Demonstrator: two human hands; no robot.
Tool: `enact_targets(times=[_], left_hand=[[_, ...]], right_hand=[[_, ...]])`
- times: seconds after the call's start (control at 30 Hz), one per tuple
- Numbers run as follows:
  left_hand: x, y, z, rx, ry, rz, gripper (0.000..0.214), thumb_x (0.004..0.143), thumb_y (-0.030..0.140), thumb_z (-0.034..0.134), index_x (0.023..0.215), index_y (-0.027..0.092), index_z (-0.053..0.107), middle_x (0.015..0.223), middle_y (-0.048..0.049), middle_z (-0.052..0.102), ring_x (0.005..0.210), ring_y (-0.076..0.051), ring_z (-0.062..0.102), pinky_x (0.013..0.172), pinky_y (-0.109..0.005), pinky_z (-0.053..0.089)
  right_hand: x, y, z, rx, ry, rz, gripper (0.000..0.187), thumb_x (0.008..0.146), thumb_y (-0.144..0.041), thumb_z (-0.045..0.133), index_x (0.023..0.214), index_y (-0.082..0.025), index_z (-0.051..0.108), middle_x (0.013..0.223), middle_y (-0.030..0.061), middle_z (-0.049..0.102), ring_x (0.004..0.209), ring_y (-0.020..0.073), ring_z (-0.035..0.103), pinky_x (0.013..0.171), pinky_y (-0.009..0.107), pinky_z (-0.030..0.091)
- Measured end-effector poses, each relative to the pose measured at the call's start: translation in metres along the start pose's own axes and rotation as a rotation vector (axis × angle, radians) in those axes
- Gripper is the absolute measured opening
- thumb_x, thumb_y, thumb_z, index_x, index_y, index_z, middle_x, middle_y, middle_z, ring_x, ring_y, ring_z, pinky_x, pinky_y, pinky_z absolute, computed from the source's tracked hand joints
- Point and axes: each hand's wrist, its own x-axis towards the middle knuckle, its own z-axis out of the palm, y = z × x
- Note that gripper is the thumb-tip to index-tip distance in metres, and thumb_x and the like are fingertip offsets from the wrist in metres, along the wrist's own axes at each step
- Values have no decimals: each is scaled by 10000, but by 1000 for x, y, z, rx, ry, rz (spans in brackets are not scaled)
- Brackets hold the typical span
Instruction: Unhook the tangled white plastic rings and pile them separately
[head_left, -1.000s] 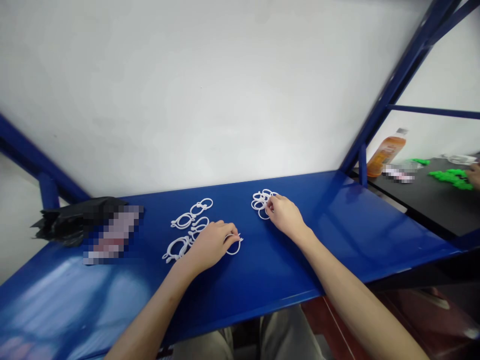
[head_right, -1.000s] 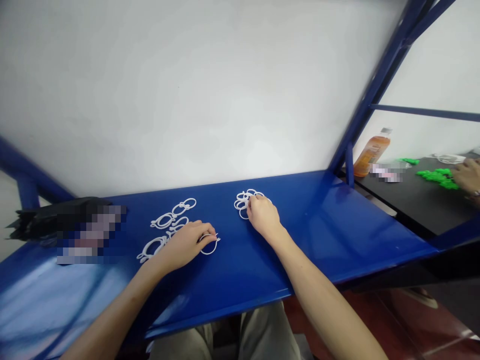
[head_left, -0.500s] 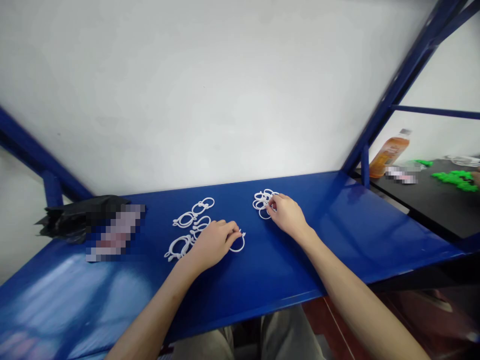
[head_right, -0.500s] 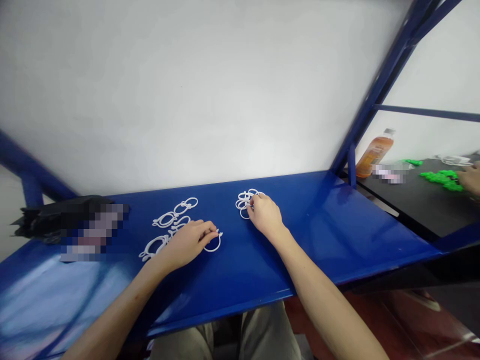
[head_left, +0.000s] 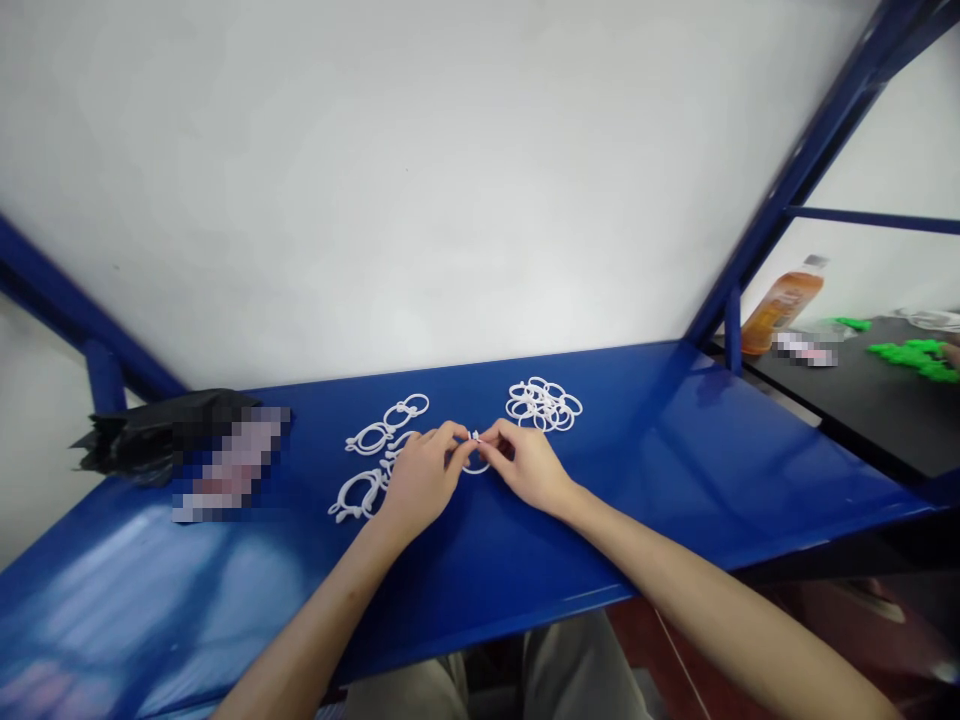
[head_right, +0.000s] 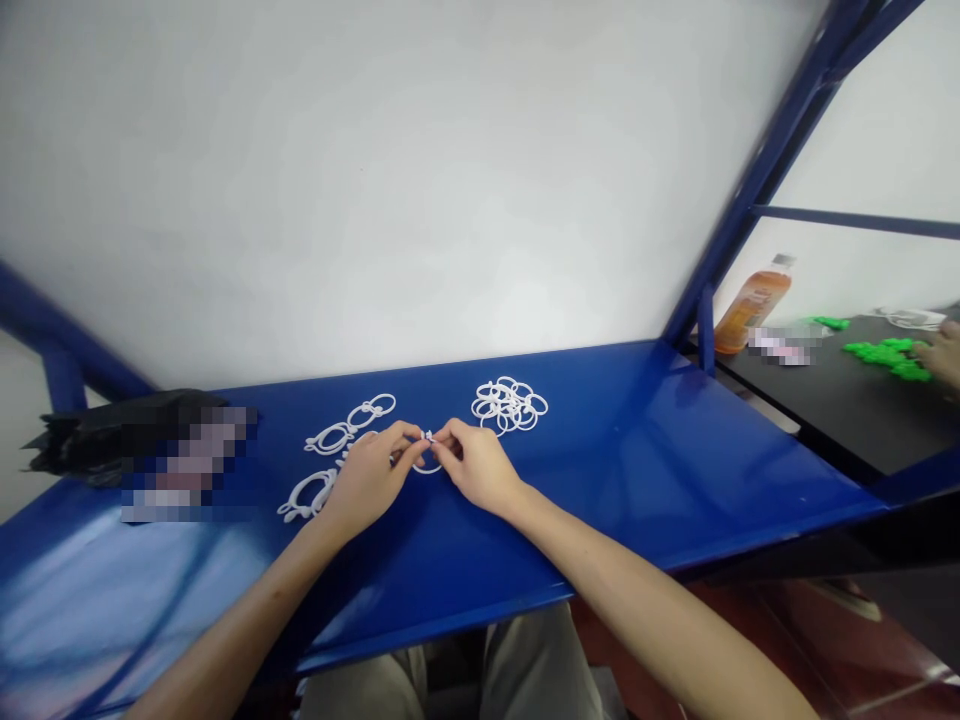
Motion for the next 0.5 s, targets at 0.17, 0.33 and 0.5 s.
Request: enact_targets(times=[0.17, 0.33, 0.5], left_hand=[[0, -1, 2, -278, -66, -48, 185, 964, 323, 476, 835, 234, 575, 725, 26, 729, 650, -155, 667, 666, -272, 470], [0, -4, 0, -351, -112, -64, 157, 942, 319, 485, 838, 231, 563, 711, 30, 724, 627, -145, 651, 631, -251, 459], [0, -3, -7, -411, -237, -62, 132, 900, 270, 510, 780, 226, 542, 719, 34, 742, 649, -147, 668, 654, -252, 469]], right_hand=[[-3, 4, 1, -95, -19, -130, 188, 987, -246, 547, 841, -192, 654, 825, 22, 715, 728, 141, 646, 690, 242, 464], [-6, 9, 2, -199, 38, -210, 181, 1002, -244, 526, 873, -199, 645, 828, 41, 699, 759, 159, 635, 715, 260, 471], [-9, 17, 2, -398, -59, -359, 218, 1017, -208, 457, 890, -192, 633, 813, 61, 668, 765, 172, 605, 702, 270, 463]])
